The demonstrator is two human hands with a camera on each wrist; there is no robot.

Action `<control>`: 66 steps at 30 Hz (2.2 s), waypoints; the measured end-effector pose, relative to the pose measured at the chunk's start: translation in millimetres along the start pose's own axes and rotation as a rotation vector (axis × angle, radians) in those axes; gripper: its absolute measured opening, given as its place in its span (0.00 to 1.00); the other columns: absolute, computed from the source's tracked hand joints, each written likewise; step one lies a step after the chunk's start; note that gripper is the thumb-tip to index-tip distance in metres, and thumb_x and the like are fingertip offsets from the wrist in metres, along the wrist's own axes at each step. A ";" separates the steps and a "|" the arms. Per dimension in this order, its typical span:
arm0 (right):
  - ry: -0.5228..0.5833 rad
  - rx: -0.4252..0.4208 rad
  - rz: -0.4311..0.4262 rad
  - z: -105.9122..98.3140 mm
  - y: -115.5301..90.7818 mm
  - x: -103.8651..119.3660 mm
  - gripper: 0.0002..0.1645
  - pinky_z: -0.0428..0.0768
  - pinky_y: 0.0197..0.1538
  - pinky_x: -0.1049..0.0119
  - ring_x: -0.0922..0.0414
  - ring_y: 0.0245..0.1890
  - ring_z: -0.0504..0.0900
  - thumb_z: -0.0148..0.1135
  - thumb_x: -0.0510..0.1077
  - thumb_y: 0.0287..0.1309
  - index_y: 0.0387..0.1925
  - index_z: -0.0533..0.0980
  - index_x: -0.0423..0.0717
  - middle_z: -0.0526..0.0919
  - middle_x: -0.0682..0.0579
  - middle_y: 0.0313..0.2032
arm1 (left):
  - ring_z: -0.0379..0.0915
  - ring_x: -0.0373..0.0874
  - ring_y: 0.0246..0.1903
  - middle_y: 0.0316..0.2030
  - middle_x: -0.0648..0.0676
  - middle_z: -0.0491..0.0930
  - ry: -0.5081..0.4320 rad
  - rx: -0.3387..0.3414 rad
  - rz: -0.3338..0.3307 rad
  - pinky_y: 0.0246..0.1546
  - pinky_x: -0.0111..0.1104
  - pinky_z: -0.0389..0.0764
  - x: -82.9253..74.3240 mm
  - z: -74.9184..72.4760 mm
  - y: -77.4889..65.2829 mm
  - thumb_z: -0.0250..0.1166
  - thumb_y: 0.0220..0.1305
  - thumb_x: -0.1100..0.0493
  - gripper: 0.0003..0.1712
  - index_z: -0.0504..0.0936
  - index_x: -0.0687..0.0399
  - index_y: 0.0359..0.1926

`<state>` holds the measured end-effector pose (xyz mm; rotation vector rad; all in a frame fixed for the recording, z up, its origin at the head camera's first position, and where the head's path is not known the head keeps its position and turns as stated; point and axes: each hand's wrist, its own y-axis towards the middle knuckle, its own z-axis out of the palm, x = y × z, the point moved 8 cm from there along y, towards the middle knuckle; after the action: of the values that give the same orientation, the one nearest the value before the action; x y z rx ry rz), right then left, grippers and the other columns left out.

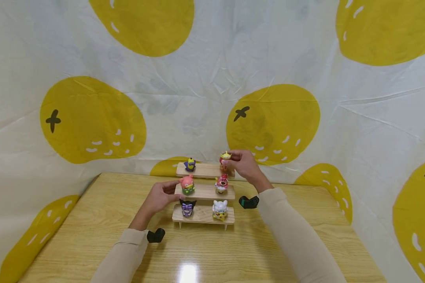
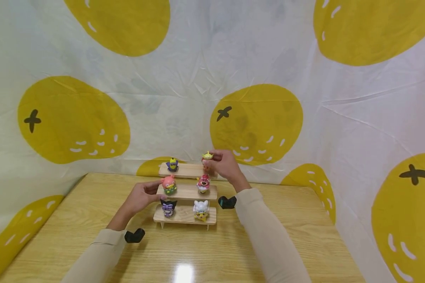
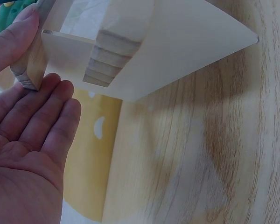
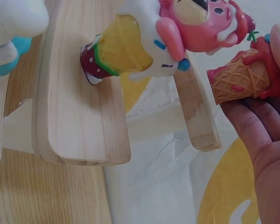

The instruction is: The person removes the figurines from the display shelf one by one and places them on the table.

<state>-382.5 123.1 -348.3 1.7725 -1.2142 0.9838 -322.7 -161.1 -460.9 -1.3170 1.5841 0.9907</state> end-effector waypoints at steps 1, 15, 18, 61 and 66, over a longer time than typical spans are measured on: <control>0.002 0.001 -0.002 -0.2 -0.2 -0.2 0.22 0.87 0.52 0.65 0.57 0.44 0.88 0.69 0.39 0.68 0.60 0.82 0.34 0.89 0.36 0.51 | 0.80 0.60 0.64 0.65 0.64 0.80 0.000 0.000 0.000 0.62 0.49 0.84 0.0 0.3 0.1 0.79 0.60 0.55 0.38 0.78 0.61 0.69; 0.006 0.038 0.007 -7.5 -3.4 -5.6 0.27 0.87 0.59 0.58 0.54 0.49 0.89 0.67 0.39 0.69 0.66 0.77 0.32 0.88 0.35 0.54 | 0.79 0.60 0.64 0.66 0.64 0.79 0.016 0.009 0.009 0.63 0.49 0.83 1.4 -0.4 1.1 0.79 0.60 0.53 0.38 0.78 0.60 0.69; 0.008 0.043 0.007 -9.1 -4.0 -7.2 0.27 0.87 0.59 0.57 0.53 0.50 0.89 0.67 0.40 0.69 0.66 0.76 0.33 0.88 0.35 0.54 | 0.78 0.61 0.66 0.67 0.64 0.78 0.016 0.017 0.014 0.65 0.50 0.82 0.3 -0.4 0.8 0.79 0.60 0.52 0.39 0.78 0.59 0.70; 0.002 0.050 0.054 -32.8 -10.5 -14.5 0.30 0.82 0.66 0.42 0.47 0.53 0.87 0.66 0.42 0.71 0.69 0.73 0.32 0.86 0.33 0.56 | 0.78 0.60 0.65 0.66 0.66 0.79 0.004 0.030 0.017 0.63 0.49 0.83 -4.9 0.0 -0.2 0.79 0.60 0.52 0.41 0.76 0.62 0.70; -0.013 0.050 0.051 -35.3 -10.9 -15.2 0.31 0.83 0.66 0.46 0.51 0.52 0.88 0.66 0.43 0.71 0.69 0.73 0.32 0.87 0.34 0.56 | 0.78 0.61 0.66 0.67 0.65 0.78 -0.003 0.032 0.003 0.63 0.49 0.83 -2.9 -0.2 -0.6 0.79 0.60 0.52 0.41 0.76 0.60 0.71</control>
<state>-382.1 163.0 -349.1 1.7967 -1.2585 1.0421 -321.8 -160.3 -458.2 -1.2908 1.5941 0.9650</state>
